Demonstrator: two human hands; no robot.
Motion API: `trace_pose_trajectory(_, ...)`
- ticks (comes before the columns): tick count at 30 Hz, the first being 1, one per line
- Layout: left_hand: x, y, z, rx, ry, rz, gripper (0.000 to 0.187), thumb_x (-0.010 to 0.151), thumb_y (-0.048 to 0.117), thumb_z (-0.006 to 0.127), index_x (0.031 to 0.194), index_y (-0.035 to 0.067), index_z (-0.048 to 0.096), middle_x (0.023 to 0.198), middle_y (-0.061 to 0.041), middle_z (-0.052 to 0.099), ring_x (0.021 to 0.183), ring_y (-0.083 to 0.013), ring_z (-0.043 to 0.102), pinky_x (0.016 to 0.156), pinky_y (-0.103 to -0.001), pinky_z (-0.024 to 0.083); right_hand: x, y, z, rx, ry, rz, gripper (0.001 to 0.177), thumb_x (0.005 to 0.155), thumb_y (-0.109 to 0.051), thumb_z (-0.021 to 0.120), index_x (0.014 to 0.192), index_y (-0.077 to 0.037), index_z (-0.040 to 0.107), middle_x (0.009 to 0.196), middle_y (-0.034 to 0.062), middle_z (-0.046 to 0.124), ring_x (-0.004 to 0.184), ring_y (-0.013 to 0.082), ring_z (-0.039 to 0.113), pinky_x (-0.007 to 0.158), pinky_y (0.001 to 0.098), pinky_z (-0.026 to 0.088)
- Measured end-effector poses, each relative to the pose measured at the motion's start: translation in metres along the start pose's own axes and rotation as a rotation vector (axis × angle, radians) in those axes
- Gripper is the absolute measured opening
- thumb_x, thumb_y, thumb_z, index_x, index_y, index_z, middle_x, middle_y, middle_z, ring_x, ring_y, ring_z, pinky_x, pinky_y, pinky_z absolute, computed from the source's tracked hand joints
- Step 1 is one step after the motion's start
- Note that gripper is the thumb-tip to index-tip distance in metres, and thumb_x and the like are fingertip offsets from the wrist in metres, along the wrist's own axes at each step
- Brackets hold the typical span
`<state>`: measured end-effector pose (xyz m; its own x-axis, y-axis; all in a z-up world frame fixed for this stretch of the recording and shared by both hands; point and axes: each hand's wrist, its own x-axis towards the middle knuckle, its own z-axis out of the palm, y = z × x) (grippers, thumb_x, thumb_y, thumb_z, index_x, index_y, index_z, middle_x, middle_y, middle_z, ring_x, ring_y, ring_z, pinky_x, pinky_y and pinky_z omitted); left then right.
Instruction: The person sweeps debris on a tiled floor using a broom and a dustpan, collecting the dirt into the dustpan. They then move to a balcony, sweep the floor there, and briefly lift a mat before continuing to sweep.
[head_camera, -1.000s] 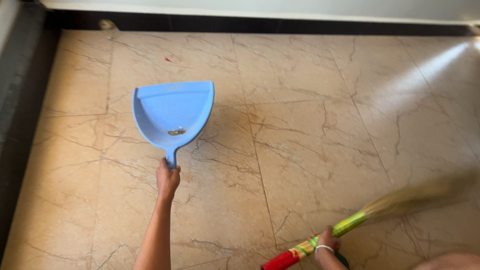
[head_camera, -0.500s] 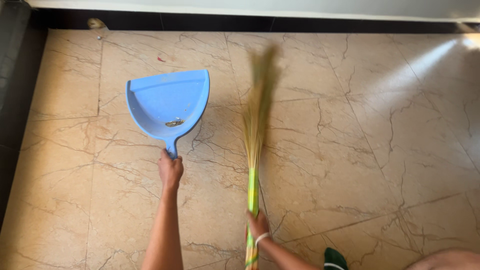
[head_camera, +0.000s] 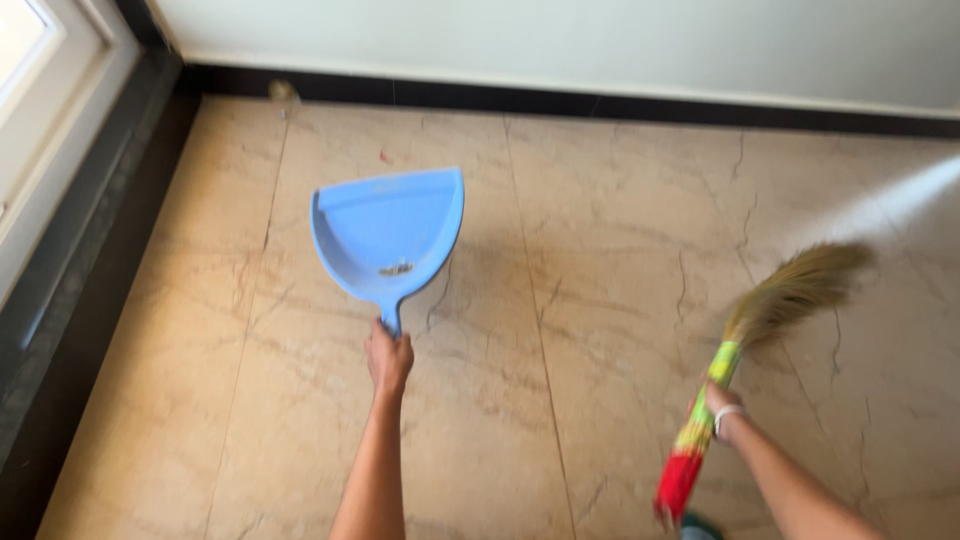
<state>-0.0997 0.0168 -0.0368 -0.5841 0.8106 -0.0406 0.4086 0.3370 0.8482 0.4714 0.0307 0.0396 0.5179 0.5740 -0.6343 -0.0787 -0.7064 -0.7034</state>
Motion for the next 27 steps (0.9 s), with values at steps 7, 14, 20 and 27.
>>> trace_pose_trajectory(7, 0.003, 0.004, 0.032, 0.073, -0.057, -0.133, 0.054, 0.087, 0.022, 0.064, 0.137, 0.006, 0.051, 0.116, -0.033, 0.062, 0.11, -0.0508, 0.058, 0.097, -0.057, 0.047, -0.023, 0.075, 0.058, -0.579, -0.28, -0.101, 0.038, 0.095, -0.04, 0.066, 0.099, -0.003, 0.06, 0.063, 0.0147, 0.063, 0.046, 0.0269, 0.064, 0.041, 0.0435, 0.056)
trace_pose_trajectory(14, -0.003, 0.031, 0.023, 0.043, -0.069, -0.163, 0.053, 0.085, 0.02, 0.067, 0.135, 0.005, 0.054, 0.112, -0.032, 0.065, 0.107, -0.0505, 0.061, 0.091, -0.056, 0.049, 0.008, 0.025, 0.043, -0.6, -0.418, -0.372, 0.046, 0.084, -0.041, 0.078, 0.109, -0.004, 0.065, 0.065, 0.0104, 0.068, 0.045, 0.0231, 0.067, 0.042, 0.0384, 0.06)
trace_pose_trajectory(20, -0.003, 0.021, -0.01, 0.079, -0.032, -0.148, 0.052, 0.085, 0.018, 0.068, 0.133, 0.003, 0.056, 0.104, -0.031, 0.068, 0.1, -0.0502, 0.063, 0.085, -0.055, 0.049, 0.08, -0.087, -0.018, -1.023, -0.037, -0.781, 0.09, 0.08, -0.044, 0.08, 0.158, -0.021, 0.04, 0.077, 0.0219, 0.076, 0.062, 0.0332, 0.074, 0.06, 0.0453, 0.062)
trace_pose_trajectory(27, 0.001, -0.024, -0.022, -0.002, 0.04, -0.138, 0.057, 0.083, 0.014, 0.072, 0.134, -0.003, 0.052, 0.098, -0.025, 0.07, 0.089, -0.0381, 0.067, 0.079, -0.047, 0.051, 0.158, -0.187, -0.003, -1.681, -0.187, -1.0, 0.096, 0.087, -0.038, 0.071, 0.165, -0.03, 0.016, 0.093, 0.0181, 0.077, 0.082, 0.034, 0.076, 0.079, 0.0469, 0.061)
